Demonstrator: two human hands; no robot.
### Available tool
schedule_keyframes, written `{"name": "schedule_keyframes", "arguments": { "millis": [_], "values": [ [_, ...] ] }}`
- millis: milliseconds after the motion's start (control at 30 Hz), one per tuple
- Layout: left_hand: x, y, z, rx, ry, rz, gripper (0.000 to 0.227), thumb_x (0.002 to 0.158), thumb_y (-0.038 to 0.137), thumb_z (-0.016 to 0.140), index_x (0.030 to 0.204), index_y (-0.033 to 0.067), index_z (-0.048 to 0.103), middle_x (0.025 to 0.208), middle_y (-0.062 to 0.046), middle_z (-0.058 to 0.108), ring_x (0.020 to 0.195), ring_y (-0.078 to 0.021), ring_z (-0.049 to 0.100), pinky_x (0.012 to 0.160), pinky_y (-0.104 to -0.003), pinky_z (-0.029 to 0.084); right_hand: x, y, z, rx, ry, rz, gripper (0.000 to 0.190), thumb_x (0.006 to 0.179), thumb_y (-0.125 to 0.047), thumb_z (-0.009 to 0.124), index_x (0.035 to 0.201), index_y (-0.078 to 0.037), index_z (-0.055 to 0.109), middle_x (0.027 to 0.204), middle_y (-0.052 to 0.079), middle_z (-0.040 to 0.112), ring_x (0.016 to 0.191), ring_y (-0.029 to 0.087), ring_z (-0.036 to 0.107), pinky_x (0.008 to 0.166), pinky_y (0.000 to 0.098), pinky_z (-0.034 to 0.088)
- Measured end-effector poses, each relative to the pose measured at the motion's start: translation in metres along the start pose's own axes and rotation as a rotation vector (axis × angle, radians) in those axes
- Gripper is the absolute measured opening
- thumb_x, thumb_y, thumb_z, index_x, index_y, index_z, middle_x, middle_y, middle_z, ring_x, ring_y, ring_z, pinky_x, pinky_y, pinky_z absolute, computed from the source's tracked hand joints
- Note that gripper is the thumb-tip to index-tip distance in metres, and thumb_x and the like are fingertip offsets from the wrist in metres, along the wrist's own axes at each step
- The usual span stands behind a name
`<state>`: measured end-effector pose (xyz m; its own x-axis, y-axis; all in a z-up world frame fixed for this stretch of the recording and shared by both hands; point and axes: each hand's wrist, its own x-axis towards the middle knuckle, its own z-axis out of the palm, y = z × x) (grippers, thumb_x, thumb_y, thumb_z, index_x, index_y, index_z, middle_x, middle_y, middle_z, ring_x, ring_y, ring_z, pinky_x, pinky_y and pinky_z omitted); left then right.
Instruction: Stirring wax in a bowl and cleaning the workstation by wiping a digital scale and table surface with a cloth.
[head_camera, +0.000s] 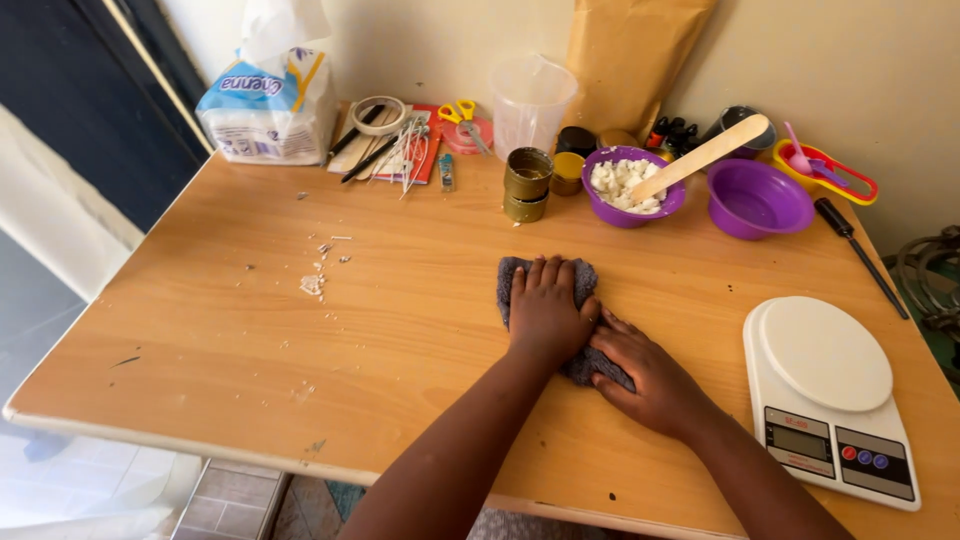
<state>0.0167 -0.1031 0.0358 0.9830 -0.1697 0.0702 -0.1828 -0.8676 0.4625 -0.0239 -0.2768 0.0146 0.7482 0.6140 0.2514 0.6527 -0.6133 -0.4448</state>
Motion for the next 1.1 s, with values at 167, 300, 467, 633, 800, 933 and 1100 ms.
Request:
{"name": "schedule_keyframes", "arguments": {
  "millis": [167,300,467,633,800,933,1100],
  "values": [
    [-0.002,0.009,0.030,0.063,0.011,-0.045,0.077,0.085,0.051,0.031,0.145,0.0038,0.023,0.153,-0.015,0.019,0.143,-0.0317,0.010,0.113,-0.051,0.003,-0.021,-0.036,-0.007,0.098,-0.051,0.097,0.055,0.085,-0.022,0.054,0.137,-0.010,0.043,0.145,0.012,0.041,0.141,0.033,0.024,0.112,0.0449,0.022],
    [0.006,0.018,0.042,0.043,0.019,0.152,0.074,0.083,0.047,0.032,0.142,0.0035,0.031,0.151,-0.016,0.026,0.141,-0.0331,0.016,0.114,-0.051,0.008,-0.036,-0.038,0.002,-0.017,0.045,0.160,0.047,0.085,-0.025,0.053,0.127,-0.006,0.049,0.135,0.013,0.051,0.139,0.034,0.030,0.111,0.0448,0.025],
    [0.031,0.024,0.045,0.003,-0.036,0.203,0.072,0.082,0.046,0.034,0.142,0.0074,0.032,0.150,-0.014,0.029,0.141,-0.0315,0.017,0.114,-0.050,0.008,-0.030,-0.026,0.006,-0.030,0.086,0.334,0.048,0.084,-0.024,0.051,0.130,-0.009,0.046,0.142,0.014,0.043,0.141,0.035,0.025,0.111,0.0478,0.021],
    [0.071,0.024,0.042,-0.077,-0.009,0.176,0.068,0.077,0.045,0.043,0.134,0.0074,0.043,0.144,-0.013,0.037,0.139,-0.0294,0.024,0.115,-0.047,0.010,-0.003,0.006,0.009,-0.084,0.188,0.356,0.040,0.084,-0.022,0.054,0.119,-0.004,0.050,0.132,0.021,0.049,0.137,0.038,0.032,0.106,0.0478,0.032],
    [0.100,0.011,0.043,-0.073,0.063,0.252,0.057,0.078,0.041,0.043,0.122,0.0061,0.054,0.129,-0.012,0.052,0.126,-0.0283,0.039,0.111,-0.046,0.020,0.029,0.013,0.005,-0.078,0.208,0.351,0.021,0.084,-0.019,0.054,0.099,-0.004,0.052,0.123,0.022,0.054,0.135,0.041,0.035,0.101,0.0495,0.037],
    [0.120,-0.008,0.051,-0.096,0.071,0.300,0.051,0.080,0.041,0.046,0.119,0.0079,0.055,0.128,-0.011,0.054,0.123,-0.0274,0.044,0.109,-0.043,0.024,0.043,0.028,0.008,-0.089,0.227,0.206,0.017,0.084,-0.017,0.054,0.095,-0.004,0.050,0.110,0.020,0.057,0.134,0.041,0.037,0.104,0.0489,0.036],
    [0.109,-0.016,0.034,-0.052,0.020,0.227,0.055,0.089,0.048,0.036,0.128,0.0115,0.047,0.135,-0.010,0.048,0.131,-0.0261,0.039,0.112,-0.044,0.022,0.057,0.007,-0.011,-0.076,0.175,0.143,0.023,0.083,-0.018,0.055,0.101,-0.003,0.052,0.104,0.016,0.059,0.122,0.037,0.047,0.110,0.0499,0.030]
  ]
}}
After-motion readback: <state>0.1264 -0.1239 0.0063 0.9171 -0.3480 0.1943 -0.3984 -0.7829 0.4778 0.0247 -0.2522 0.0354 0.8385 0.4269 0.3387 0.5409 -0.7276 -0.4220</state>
